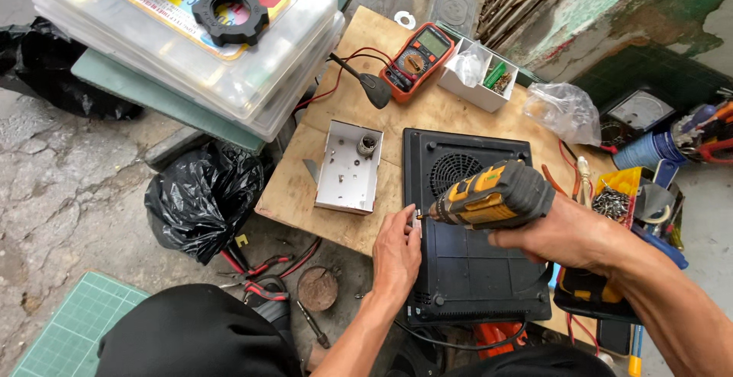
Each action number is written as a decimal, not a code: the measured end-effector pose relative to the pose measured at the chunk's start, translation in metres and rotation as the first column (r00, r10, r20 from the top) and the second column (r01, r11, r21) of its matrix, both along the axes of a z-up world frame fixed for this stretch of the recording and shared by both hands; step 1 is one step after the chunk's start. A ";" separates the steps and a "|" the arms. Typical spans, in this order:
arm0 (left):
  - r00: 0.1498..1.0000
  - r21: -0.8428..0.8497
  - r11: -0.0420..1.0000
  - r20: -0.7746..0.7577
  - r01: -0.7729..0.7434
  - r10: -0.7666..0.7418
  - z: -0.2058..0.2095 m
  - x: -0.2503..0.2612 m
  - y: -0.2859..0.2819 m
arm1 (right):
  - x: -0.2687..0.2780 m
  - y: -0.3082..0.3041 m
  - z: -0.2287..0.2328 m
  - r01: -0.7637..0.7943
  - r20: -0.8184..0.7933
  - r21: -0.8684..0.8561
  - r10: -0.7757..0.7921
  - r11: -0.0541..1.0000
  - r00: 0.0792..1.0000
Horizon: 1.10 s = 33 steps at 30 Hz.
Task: The person uses a power drill to remove screws from the back of a black electronic device. They place the screws into a small white box and later pick up a black plastic bag from the floor.
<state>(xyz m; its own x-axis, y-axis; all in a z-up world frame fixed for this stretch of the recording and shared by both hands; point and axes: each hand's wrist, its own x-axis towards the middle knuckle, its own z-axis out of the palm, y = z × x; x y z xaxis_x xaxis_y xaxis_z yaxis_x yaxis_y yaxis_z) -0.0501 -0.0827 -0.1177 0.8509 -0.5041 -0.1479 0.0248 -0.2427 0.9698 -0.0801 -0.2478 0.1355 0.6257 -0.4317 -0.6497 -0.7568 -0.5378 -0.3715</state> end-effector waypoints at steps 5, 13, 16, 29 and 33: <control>0.999 -0.013 0.999 -0.007 -0.052 0.051 -0.012 -0.002 -0.006 | -0.011 -0.002 -0.005 0.081 0.009 0.030 -0.081 0.996 0.997; 0.997 -0.004 0.997 0.016 -0.081 0.081 -0.022 -0.002 -0.009 | -0.013 0.004 -0.007 0.039 0.052 0.033 -0.040 0.999 0.998; 0.996 0.008 0.996 0.020 -0.087 0.087 -0.028 -0.003 -0.013 | -0.012 0.009 -0.003 0.077 0.067 0.042 -0.080 0.996 0.995; 0.998 0.006 0.998 0.019 -0.061 0.061 -0.017 0.000 -0.005 | -0.031 0.027 0.018 0.253 0.105 0.086 -0.261 0.964 0.960; 0.994 -0.022 0.994 0.027 -0.109 0.110 -0.022 0.001 -0.010 | -0.041 0.041 0.029 0.339 0.067 0.095 -0.346 0.936 0.936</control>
<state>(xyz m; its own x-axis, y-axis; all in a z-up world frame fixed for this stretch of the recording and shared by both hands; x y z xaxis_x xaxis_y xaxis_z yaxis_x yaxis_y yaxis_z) -0.0496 -0.0925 -0.1396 0.9048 -0.4102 -0.1140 0.0231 -0.2201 0.9752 -0.1209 -0.2063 0.1647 0.5012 -0.5773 -0.6446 -0.8552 -0.2165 -0.4709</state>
